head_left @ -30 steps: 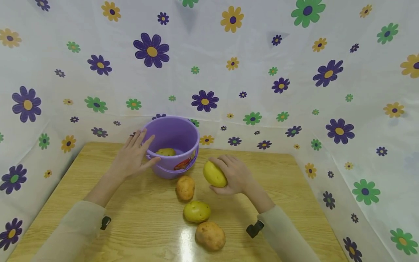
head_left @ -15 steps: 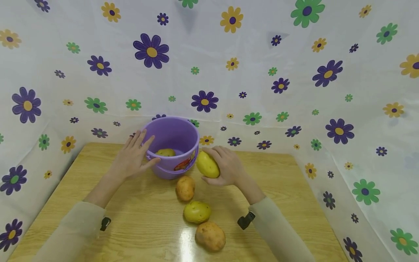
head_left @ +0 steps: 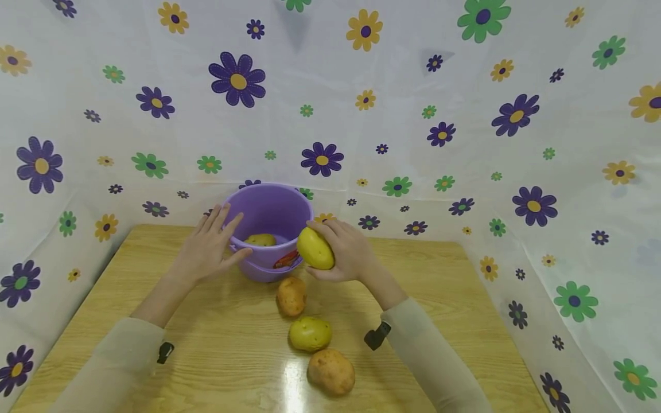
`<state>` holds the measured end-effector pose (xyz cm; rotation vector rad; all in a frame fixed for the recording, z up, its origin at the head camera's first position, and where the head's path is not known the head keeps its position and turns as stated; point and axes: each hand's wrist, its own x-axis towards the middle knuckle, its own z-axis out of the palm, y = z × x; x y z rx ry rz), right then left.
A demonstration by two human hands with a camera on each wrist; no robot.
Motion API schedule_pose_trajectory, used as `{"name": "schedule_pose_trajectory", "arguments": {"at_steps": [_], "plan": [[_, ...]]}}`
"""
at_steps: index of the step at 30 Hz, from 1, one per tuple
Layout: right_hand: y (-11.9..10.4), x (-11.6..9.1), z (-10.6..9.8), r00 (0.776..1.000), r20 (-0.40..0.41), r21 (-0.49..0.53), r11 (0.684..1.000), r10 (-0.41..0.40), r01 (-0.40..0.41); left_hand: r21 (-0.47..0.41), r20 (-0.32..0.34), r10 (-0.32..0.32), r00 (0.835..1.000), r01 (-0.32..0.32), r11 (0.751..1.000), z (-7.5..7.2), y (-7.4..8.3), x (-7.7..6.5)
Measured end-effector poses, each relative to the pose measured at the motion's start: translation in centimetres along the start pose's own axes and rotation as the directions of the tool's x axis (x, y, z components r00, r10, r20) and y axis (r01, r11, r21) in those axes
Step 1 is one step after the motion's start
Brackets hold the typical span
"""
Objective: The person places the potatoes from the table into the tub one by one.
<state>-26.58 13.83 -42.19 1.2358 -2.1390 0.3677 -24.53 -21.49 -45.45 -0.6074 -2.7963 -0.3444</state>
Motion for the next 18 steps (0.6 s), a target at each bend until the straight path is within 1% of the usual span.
{"name": "schedule_pose_trajectory", "arguments": {"at_steps": [5, 14, 18], "plan": [[0.0, 1.1, 0.1, 1.0, 0.004, 0.0, 1.0, 0.0, 0.0, 0.004, -0.007, 0.004, 1.0, -0.003, 1.0, 0.0, -0.1, 0.0], [0.1, 2.9, 0.6, 0.999, 0.04, -0.001, 1.0, 0.011, -0.011, 0.013, 0.005, -0.002, 1.0, 0.002, 1.0, -0.1, -0.1, 0.0], [0.2, 3.7, 0.9, 0.999, 0.053, -0.003, 1.0, 0.011, -0.01, 0.017, -0.005, 0.005, 1.0, -0.005, 1.0, 0.1, -0.1, 0.1]]}}
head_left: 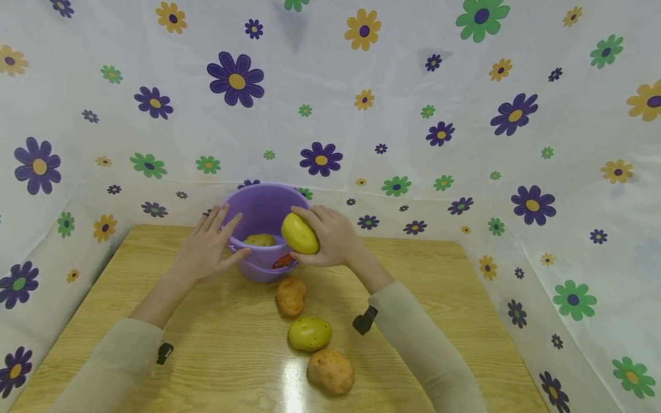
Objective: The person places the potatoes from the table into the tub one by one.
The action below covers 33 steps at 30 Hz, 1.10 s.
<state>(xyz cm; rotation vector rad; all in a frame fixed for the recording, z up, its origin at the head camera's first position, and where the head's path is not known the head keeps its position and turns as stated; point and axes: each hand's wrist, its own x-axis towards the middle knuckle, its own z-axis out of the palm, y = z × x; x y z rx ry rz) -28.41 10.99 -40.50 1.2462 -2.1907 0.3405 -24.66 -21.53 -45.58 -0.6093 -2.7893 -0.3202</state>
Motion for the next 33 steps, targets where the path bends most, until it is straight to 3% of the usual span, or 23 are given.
{"name": "schedule_pose_trajectory", "arguments": {"at_steps": [13, 23, 33], "plan": [[0.3, 2.6, 0.4, 0.99, 0.137, -0.054, 0.998, 0.031, -0.024, -0.003, 0.006, -0.007, 1.0, 0.007, 1.0, 0.0, 0.0, 0.0], [0.3, 4.4, 0.9, 0.98, 0.193, -0.078, 0.997, 0.037, -0.023, -0.01, 0.0, -0.004, 1.0, 0.004, 1.0, 0.0, 0.0, 0.0], [0.2, 6.2, 1.2, 0.928, 0.356, -0.088, 0.993, 0.106, -0.08, -0.006, 0.003, -0.006, 1.0, 0.006, 1.0, 0.1, -0.1, 0.0]]}}
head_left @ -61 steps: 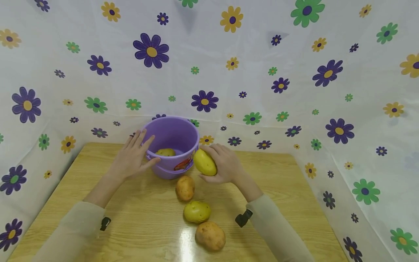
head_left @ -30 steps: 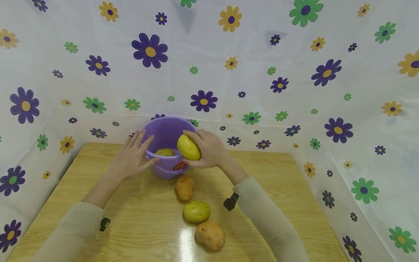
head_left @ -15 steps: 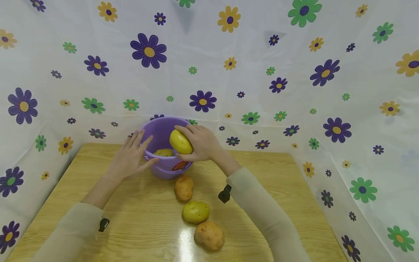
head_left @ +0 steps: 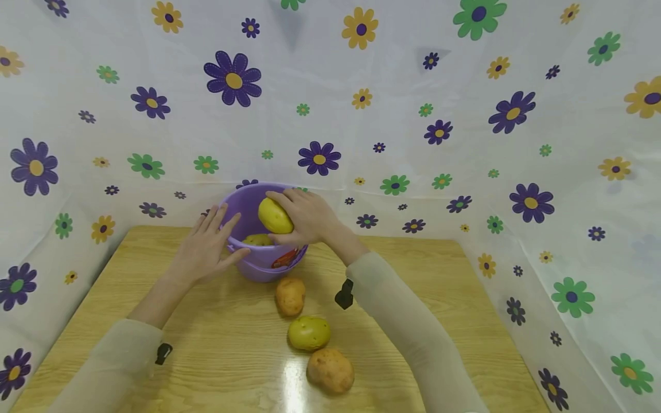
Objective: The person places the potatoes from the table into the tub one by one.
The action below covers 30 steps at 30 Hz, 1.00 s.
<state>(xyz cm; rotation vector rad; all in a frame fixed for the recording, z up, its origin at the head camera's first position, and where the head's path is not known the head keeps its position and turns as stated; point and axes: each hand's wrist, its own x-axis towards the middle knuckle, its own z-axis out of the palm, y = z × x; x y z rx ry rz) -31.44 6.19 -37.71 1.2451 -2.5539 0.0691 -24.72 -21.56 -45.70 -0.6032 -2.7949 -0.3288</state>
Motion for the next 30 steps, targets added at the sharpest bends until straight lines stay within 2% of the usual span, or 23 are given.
{"name": "schedule_pose_trajectory", "arguments": {"at_steps": [8, 14, 20, 30], "plan": [[-0.4, 1.3, -0.3, 0.993, 0.117, -0.011, 0.999, 0.034, -0.032, 0.007, 0.004, -0.002, 1.0, 0.002, 1.0, -0.1, 0.1, 0.0], [-0.7, 2.0, 0.3, 0.982, 0.181, -0.014, 0.999, 0.053, -0.051, 0.004, 0.01, 0.0, 1.0, 0.0, 1.0, -0.2, 0.2, 0.0], [-0.7, 2.3, 1.2, 0.975, 0.214, -0.052, 0.997, 0.062, -0.052, 0.006, 0.017, -0.004, 1.0, 0.004, 1.0, -0.1, 0.2, 0.0], [-0.7, 2.5, 1.5, 0.957, 0.277, -0.032, 0.996, 0.089, -0.083, 0.007, 0.003, 0.004, 1.0, -0.004, 1.0, -0.1, 0.1, 0.1]]}}
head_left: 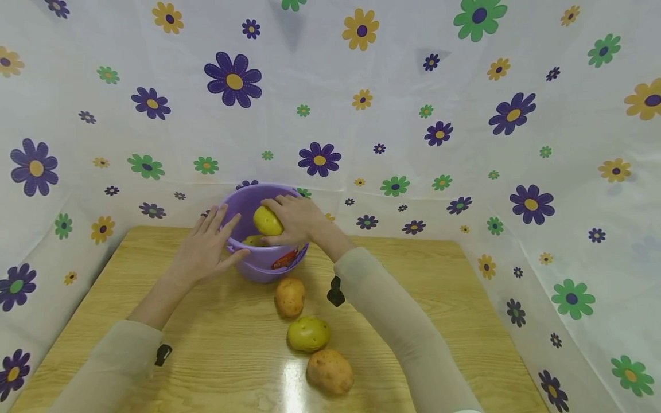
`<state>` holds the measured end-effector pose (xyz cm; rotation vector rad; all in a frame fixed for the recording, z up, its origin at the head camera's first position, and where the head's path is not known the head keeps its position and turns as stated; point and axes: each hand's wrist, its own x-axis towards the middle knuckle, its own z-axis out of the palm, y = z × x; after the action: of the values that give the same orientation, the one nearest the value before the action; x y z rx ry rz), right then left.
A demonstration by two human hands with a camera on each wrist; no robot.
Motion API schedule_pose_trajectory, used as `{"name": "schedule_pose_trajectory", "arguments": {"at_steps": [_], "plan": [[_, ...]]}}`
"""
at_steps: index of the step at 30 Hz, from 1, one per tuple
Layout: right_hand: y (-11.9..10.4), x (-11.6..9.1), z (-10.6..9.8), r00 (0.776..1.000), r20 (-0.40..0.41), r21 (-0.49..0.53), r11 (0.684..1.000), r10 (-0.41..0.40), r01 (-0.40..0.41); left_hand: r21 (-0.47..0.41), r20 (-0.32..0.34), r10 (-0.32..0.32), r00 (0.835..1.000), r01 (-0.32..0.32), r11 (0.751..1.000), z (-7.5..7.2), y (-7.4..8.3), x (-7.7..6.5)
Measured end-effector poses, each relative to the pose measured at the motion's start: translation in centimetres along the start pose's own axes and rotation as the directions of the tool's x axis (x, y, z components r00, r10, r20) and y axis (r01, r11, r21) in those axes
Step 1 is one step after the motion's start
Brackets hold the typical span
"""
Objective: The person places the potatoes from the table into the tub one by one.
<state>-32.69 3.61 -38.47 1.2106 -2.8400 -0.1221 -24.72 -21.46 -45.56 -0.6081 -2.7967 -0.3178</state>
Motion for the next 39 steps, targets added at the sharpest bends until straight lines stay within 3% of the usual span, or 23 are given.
{"name": "schedule_pose_trajectory", "arguments": {"at_steps": [20, 29, 39], "plan": [[0.3, -0.08, 0.68, 1.0, 0.009, 0.076, 0.997, 0.023, -0.024, -0.003, -0.022, 0.01, 1.0, -0.01, 1.0, 0.12, -0.04, -0.09], [0.37, -0.04, 0.73, 1.0, 0.012, 0.063, 0.998, 0.027, -0.028, -0.006, -0.035, 0.017, 0.999, -0.017, 1.0, -0.07, 0.02, -0.13], [0.16, -0.86, 0.56, 0.999, -0.036, 0.038, 0.999, -0.009, 0.01, -0.008, 0.007, -0.002, 1.0, 0.002, 1.0, -0.1, 0.02, -0.08]]}}
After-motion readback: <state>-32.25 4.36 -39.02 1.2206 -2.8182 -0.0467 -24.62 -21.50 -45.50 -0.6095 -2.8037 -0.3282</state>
